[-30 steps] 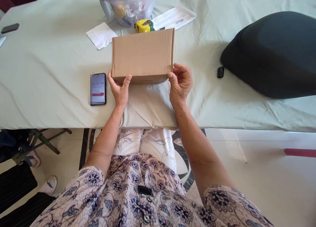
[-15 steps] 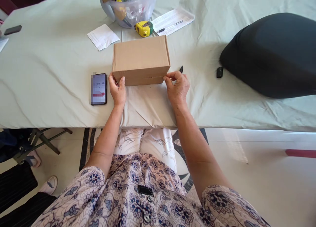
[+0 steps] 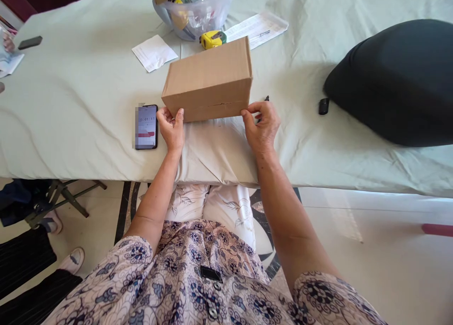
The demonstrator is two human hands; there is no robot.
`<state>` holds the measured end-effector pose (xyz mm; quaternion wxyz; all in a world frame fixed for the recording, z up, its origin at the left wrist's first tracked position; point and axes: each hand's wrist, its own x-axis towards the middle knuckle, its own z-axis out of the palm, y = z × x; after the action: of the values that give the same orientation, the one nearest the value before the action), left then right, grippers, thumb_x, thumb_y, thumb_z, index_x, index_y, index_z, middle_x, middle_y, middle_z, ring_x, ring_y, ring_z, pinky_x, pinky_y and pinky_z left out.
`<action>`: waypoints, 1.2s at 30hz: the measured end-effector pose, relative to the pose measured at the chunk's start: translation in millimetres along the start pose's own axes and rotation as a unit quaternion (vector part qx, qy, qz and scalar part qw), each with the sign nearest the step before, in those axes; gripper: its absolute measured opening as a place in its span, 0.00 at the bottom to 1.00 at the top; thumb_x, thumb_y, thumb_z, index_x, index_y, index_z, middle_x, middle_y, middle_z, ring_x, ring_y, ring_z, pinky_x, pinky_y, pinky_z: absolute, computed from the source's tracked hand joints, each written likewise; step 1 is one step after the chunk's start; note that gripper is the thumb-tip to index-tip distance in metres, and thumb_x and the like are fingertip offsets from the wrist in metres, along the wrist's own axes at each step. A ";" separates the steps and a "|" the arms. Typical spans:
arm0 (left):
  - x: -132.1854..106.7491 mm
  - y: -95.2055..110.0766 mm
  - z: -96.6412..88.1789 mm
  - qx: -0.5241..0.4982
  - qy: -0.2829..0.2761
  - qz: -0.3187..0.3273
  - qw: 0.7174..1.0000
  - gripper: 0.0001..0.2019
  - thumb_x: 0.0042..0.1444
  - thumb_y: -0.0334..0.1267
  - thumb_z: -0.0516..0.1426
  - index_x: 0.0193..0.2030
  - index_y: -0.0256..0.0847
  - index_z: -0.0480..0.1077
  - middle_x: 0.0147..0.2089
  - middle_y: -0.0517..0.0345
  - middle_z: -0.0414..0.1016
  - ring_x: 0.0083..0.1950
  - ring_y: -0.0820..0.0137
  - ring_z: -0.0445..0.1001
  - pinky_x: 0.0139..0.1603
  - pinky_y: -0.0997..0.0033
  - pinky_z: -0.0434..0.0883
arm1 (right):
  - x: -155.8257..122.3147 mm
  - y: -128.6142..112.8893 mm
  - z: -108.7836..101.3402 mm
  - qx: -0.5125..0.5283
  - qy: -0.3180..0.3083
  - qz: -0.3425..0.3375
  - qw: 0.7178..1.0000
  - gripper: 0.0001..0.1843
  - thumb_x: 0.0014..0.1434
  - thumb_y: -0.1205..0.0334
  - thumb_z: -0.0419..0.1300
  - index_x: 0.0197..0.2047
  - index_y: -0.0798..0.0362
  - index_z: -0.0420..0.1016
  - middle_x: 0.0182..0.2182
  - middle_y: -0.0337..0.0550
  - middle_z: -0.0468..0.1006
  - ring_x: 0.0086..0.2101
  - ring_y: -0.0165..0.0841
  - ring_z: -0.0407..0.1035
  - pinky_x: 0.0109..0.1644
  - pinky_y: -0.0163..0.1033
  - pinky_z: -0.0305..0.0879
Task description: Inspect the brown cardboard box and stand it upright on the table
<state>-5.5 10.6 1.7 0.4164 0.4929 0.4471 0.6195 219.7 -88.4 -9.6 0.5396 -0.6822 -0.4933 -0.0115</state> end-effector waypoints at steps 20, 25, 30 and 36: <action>-22.3 6.7 14.0 0.195 -0.080 0.077 0.975 0.54 0.49 0.46 0.75 0.73 0.48 0.45 0.77 0.39 0.56 0.80 0.54 0.58 0.80 0.54 0.60 | -13.4 -6.2 18.4 -0.098 0.022 0.084 0.991 0.39 0.53 0.18 0.60 0.43 0.47 0.63 0.34 0.41 0.71 0.38 0.42 0.73 0.39 0.49 0.72; -21.2 4.0 13.8 0.205 -0.067 0.069 0.974 0.53 0.49 0.52 0.74 0.70 0.46 0.45 0.74 0.35 0.58 0.79 0.53 0.60 0.79 0.53 0.60 | -12.8 -12.5 18.0 -0.106 0.027 0.071 0.991 0.38 0.54 0.16 0.56 0.38 0.46 0.62 0.28 0.37 0.67 0.30 0.37 0.68 0.34 0.44 0.67; -16.0 3.0 9.1 0.162 -0.076 0.058 0.982 0.51 0.56 0.60 0.68 0.75 0.47 0.44 0.79 0.37 0.53 0.83 0.55 0.52 0.83 0.54 0.55 | -13.4 -19.7 13.2 -0.040 0.024 0.007 0.999 0.34 0.64 0.22 0.49 0.33 0.46 0.60 0.24 0.35 0.63 0.26 0.33 0.62 0.32 0.41 0.63; -13.2 4.7 9.3 0.129 -0.075 0.076 0.986 0.53 0.60 0.67 0.61 0.79 0.42 0.41 0.85 0.39 0.39 0.87 0.58 0.40 0.85 0.56 0.49 | -12.8 -27.2 11.3 0.009 0.012 -0.046 0.999 0.33 0.69 0.26 0.45 0.29 0.46 0.54 0.21 0.35 0.59 0.23 0.30 0.56 0.30 0.40 0.56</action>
<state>5.5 -1.9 4.1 0.3336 0.6199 0.4520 0.5478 188.6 -90.3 -1.6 0.5507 -0.6533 -0.5179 -0.0401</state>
